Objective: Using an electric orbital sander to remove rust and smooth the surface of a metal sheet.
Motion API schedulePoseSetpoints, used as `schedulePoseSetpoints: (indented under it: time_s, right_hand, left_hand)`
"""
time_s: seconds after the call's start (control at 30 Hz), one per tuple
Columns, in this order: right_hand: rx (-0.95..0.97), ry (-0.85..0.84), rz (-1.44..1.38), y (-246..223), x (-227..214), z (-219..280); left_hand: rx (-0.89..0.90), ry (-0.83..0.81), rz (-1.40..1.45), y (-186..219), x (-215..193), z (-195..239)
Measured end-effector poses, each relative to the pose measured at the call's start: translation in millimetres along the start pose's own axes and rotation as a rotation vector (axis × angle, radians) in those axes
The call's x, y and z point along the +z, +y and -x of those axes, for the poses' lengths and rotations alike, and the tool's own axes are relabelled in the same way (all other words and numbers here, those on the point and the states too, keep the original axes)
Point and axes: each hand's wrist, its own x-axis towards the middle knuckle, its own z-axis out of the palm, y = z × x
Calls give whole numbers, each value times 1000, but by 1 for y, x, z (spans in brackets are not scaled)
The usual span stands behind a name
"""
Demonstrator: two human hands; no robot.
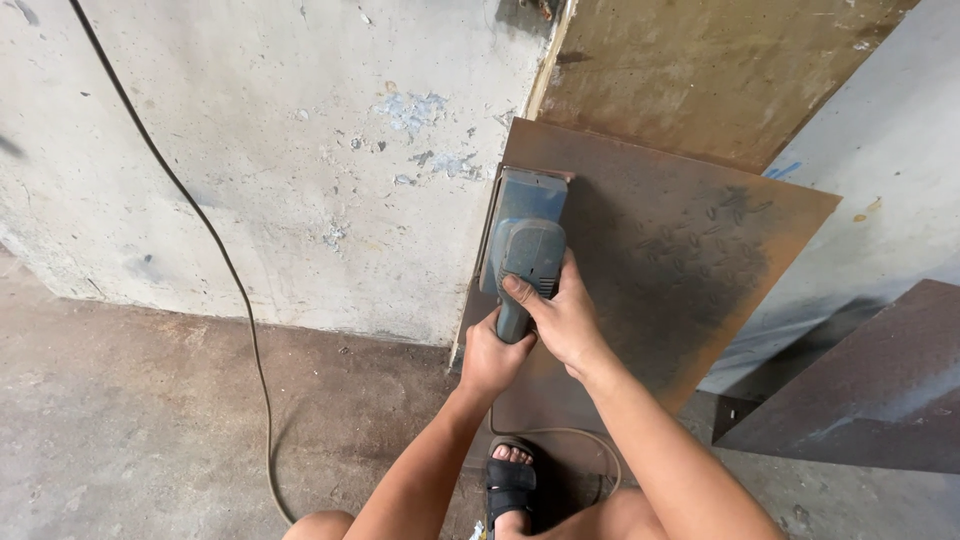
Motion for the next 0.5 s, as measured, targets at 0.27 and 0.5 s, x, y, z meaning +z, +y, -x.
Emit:
schedulePoseSetpoints:
  time_s: [0.27, 0.5]
  right_hand:
    - [7, 24, 68, -12, -2, -5]
    - [24, 33, 38, -20, -6, -7]
  left_hand:
    - [18, 0, -7, 28, -8, 0]
    - [25, 3, -35, 32, -5, -5]
